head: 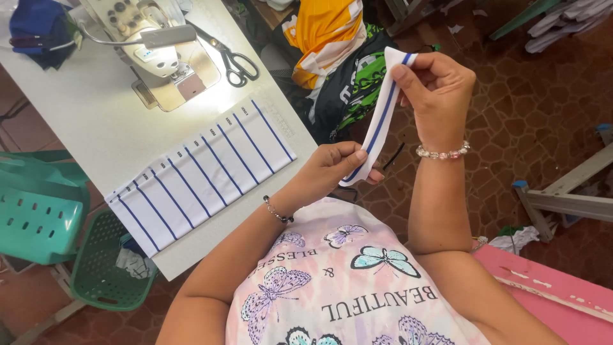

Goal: Cutting strips of fabric along marked lines using scissors and handling small fabric pieces in a sewing environment.

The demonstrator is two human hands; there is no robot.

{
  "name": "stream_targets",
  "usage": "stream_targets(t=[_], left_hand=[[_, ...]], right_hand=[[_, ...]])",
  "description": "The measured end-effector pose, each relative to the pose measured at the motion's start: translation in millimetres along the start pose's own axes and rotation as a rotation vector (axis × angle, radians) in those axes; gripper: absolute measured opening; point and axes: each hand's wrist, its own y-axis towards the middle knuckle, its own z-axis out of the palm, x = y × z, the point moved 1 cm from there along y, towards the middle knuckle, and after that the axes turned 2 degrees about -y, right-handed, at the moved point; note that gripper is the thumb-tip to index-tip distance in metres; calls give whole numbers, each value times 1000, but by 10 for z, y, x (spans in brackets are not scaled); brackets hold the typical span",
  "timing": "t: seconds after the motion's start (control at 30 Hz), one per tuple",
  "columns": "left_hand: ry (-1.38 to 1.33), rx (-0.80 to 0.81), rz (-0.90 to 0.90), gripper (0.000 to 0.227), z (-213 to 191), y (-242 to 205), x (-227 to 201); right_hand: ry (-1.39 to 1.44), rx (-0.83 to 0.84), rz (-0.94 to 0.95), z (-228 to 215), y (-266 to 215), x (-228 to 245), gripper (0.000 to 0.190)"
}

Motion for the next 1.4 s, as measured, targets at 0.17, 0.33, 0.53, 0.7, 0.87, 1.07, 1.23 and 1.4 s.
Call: stream_targets(t=[0.17,0.33,0.53,0.7,0.87,1.07,1.23,1.4], left_hand=[[-23,48,-46,31,61,9,11],[-58,50,-87,30,69,63,93],[-92,71,-90,34,108,59,210],[-107,-157,-33,42,166,123,151],[-175,-445,71,34,-85,247,226],[-55,-547,61,40,-126,226,79],[-67,-649,191,34,-289,222,142],[-33,-680,251,32,-445,233,303]], right_hand=[[-72,9,-118,-6,60,-67,15],[-75,27,-141,25,134,-89,15],[-140,68,-213,108,157,-130,19],[-293,163,-210,30,124,-157,53],[86,327,59,117,-406,-460,25],[274,391,196,325,-671,-446,17],[313,392,323,310,-719,-397,14],[300,343,380,348,-732,-363,12]])
